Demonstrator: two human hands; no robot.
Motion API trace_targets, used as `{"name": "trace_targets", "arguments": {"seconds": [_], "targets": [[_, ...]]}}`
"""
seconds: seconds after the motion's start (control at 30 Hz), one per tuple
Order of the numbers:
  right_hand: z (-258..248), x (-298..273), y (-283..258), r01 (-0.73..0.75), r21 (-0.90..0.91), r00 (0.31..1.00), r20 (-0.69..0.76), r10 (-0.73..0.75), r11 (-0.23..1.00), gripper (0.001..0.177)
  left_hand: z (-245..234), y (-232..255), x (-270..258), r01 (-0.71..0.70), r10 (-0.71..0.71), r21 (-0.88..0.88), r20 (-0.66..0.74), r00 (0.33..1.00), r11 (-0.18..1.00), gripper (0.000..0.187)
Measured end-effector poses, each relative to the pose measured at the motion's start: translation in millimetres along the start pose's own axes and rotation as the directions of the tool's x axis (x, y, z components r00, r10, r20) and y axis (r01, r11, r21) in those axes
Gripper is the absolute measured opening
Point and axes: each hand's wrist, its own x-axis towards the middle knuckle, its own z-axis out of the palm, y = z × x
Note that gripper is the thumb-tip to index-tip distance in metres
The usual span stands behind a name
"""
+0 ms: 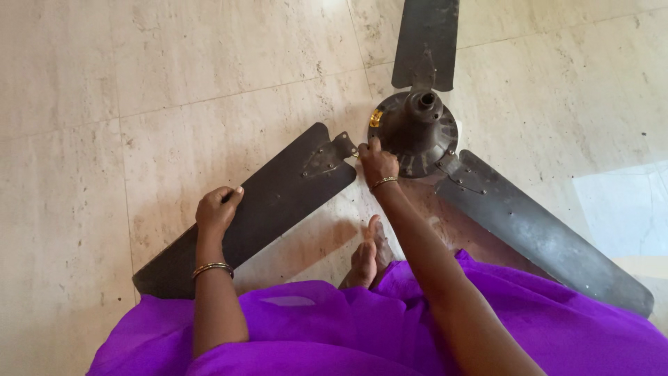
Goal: The person sits on the floor and attaches fan blades to the motor housing of an electric fan. They use a screwdriver to tighten the screws securing each blade to the central hub.
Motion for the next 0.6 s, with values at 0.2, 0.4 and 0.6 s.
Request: {"name": "trace_targets", "arguments": {"seconds": [0.2,0.4,0.6], "targets": [[-32.2,-19.0,20.4,-0.049,0.263,0.997,0.069,0.031,0.964,0.033,2.4,-1.0,5.9,-0.039,0.039,0.053,0.005,0.999,0.998,0.047],[-36.8,-62.6,73.9,0.055,0.477,0.975,-0.214,0.056,0.877,0.014,10.9,0.8,9.0,-0.12,0.12,0.021,-0.037,0.992,0.993,0.041],[-31.0,-66.8,72.5,-0.101,0.873,0.984,0.016,0.179,0.477,0.034,23.0,4.0,4.7,-0.224,0.226,0.099,-0.015,0.974,0.97,0.043]]}}
